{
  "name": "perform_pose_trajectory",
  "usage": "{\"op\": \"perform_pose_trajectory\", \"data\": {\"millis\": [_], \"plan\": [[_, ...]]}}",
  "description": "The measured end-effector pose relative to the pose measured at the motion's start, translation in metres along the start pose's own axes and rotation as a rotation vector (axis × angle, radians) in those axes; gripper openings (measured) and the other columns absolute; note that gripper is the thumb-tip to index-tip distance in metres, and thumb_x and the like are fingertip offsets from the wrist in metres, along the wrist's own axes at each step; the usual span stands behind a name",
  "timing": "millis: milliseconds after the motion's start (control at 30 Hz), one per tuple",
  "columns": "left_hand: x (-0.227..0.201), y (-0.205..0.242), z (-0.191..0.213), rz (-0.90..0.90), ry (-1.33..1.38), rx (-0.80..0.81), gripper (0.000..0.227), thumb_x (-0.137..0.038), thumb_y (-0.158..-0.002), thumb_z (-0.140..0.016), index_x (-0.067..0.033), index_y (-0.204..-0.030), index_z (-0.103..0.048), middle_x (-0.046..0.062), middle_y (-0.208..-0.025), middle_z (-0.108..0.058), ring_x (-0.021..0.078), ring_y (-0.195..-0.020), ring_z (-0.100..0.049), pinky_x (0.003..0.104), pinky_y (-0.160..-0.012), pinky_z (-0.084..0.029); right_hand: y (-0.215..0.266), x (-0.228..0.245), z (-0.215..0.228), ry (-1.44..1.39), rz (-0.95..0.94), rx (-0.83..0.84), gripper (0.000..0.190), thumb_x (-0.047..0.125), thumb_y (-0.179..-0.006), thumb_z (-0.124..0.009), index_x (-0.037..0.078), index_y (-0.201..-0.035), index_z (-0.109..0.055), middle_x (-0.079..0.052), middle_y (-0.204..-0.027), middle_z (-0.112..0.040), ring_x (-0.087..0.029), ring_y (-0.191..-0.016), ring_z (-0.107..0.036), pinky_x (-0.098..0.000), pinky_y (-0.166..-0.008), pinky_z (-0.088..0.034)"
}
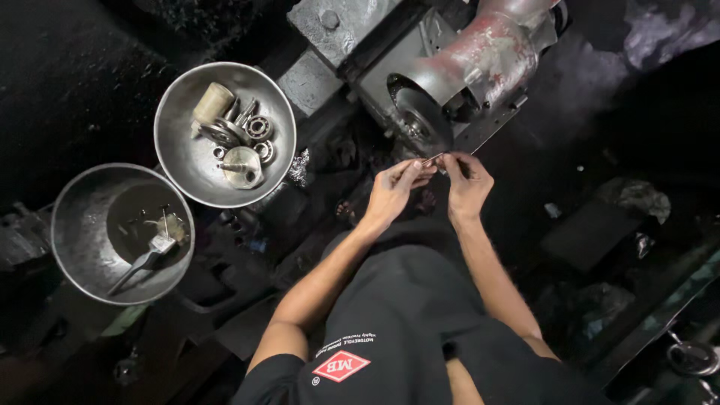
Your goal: The person repeatedly picks up small metal parts from a bowl and grinds them against a bench grinder. They handle the parts one at a time, rotating them to grind different edges, then place them back into the bowl.
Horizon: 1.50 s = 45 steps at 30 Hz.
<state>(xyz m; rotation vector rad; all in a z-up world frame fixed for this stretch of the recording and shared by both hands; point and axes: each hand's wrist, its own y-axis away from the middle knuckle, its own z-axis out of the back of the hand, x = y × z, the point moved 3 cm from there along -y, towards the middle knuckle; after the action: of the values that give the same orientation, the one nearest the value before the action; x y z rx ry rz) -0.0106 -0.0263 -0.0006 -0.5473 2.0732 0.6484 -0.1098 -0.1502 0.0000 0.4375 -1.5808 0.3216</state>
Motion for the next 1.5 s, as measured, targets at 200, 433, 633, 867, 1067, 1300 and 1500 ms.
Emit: {"op": "perform_pose_trajectory", "data": {"millis": [200,433,633,867,1067,1300,1500], "plan": [[-0.053,0.032,0.003,-0.122,-0.584,0.029,0.028,-0.018,-0.106,-0.062,0.0027,-0.121,-0.073,0.012,-0.099,-0.081,0.0154,-0.088,-0.073,0.032,-0.079,-0.06,0.016,0.011,0.007,0.027,0.046,0.082,0.012,-0.007,-0.094,-0.072,-0.008,-0.106,-0.07,-0.011,-0.103,-0.073,-0.015,-0.094,-0.071,-0.026,-0.087,-0.056],[-0.057,0.039,0.004,-0.207,-0.663,0.135,0.029,-0.018,-0.105,-0.062,0.0022,-0.123,-0.072,0.014,-0.104,-0.077,0.0201,-0.093,-0.073,0.032,-0.082,-0.059,0.017,0.017,0.015,-0.023,-0.073,0.142,0.01,-0.006,-0.095,-0.07,-0.006,-0.105,-0.072,-0.01,-0.101,-0.073,-0.015,-0.091,-0.07,-0.0273,-0.088,-0.056],[0.018,-0.006,-0.018,0.154,0.132,0.076,0.037,-0.023,-0.109,-0.053,0.005,-0.13,-0.066,0.013,-0.114,-0.075,0.0176,-0.099,-0.073,0.031,-0.089,-0.06,-0.023,0.013,0.028,0.042,-0.088,0.078,0.007,-0.002,-0.096,-0.073,-0.003,-0.103,-0.071,-0.006,-0.095,-0.074,-0.011,-0.087,-0.068,-0.0245,-0.083,-0.054],[0.033,-0.016,-0.018,0.103,0.209,-0.027,0.038,-0.023,-0.109,-0.054,0.0071,-0.129,-0.065,0.014,-0.115,-0.075,0.019,-0.1,-0.073,0.032,-0.091,-0.061,-0.04,-0.005,0.028,0.023,-0.075,0.119,0.006,-0.001,-0.096,-0.074,-0.003,-0.102,-0.071,-0.005,-0.095,-0.073,-0.01,-0.087,-0.068,-0.0239,-0.083,-0.053],[0.029,-0.003,-0.01,0.043,0.189,-0.006,0.038,-0.022,-0.11,-0.052,0.0064,-0.132,-0.064,0.013,-0.117,-0.074,0.0177,-0.105,-0.071,0.03,-0.095,-0.058,-0.024,-0.025,0.017,-0.177,-0.123,0.071,0.006,-0.002,-0.096,-0.071,-0.004,-0.102,-0.069,-0.01,-0.093,-0.073,-0.016,-0.085,-0.071,-0.0267,-0.081,-0.056],[0.023,-0.005,-0.001,0.038,0.161,0.002,0.035,-0.02,-0.111,-0.051,0.0072,-0.128,-0.065,0.015,-0.116,-0.074,0.019,-0.105,-0.072,0.031,-0.095,-0.058,-0.01,-0.022,0.001,-0.245,-0.082,0.035,0.005,-0.001,-0.099,-0.071,-0.005,-0.102,-0.068,-0.011,-0.095,-0.073,-0.016,-0.085,-0.07,-0.0264,-0.08,-0.055],[0.005,-0.002,0.001,0.093,0.079,-0.005,0.036,-0.02,-0.109,-0.052,0.0076,-0.127,-0.065,0.014,-0.116,-0.074,0.0196,-0.104,-0.073,0.032,-0.094,-0.059,-0.001,-0.019,-0.006,-0.235,-0.145,0.016,0.007,0.001,-0.099,-0.07,-0.005,-0.103,-0.069,-0.01,-0.096,-0.073,-0.015,-0.085,-0.069,-0.0268,-0.081,-0.055]]}}
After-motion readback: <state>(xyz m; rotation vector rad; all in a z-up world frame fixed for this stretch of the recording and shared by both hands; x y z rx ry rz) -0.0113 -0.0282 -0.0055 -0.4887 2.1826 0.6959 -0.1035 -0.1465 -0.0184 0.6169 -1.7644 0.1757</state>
